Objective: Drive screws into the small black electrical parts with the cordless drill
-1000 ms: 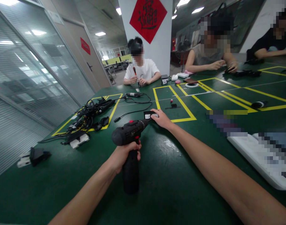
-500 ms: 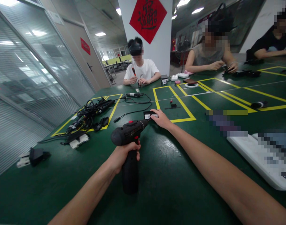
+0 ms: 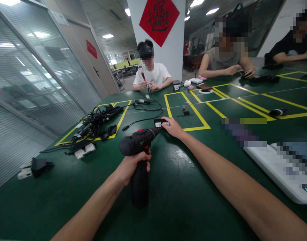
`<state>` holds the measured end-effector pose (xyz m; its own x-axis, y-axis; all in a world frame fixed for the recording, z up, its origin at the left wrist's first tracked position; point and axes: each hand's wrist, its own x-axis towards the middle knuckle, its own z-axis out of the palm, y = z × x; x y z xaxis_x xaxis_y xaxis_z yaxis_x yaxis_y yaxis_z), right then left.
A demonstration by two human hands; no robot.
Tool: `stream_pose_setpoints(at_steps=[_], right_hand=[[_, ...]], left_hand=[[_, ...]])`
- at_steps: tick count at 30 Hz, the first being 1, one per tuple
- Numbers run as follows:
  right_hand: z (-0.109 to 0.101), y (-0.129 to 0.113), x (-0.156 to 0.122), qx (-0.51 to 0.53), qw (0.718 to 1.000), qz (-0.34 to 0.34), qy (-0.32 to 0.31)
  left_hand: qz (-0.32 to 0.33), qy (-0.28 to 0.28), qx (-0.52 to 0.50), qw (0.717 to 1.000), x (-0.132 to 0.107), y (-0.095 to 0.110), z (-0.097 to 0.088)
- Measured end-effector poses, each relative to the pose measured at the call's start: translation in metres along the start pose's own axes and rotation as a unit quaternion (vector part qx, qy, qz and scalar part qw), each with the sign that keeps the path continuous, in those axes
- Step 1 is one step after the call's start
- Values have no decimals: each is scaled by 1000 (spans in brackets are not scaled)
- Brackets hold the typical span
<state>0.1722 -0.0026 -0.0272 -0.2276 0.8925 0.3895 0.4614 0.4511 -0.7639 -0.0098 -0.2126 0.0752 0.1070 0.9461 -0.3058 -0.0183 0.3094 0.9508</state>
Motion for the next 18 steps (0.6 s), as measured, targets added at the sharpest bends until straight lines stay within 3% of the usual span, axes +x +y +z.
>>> stream_pose_setpoints(at_steps=[18], right_hand=[[2, 5, 2, -6, 1000, -9, 0]], left_hand=[[-4, 3, -2, 1000, 2, -1, -1]])
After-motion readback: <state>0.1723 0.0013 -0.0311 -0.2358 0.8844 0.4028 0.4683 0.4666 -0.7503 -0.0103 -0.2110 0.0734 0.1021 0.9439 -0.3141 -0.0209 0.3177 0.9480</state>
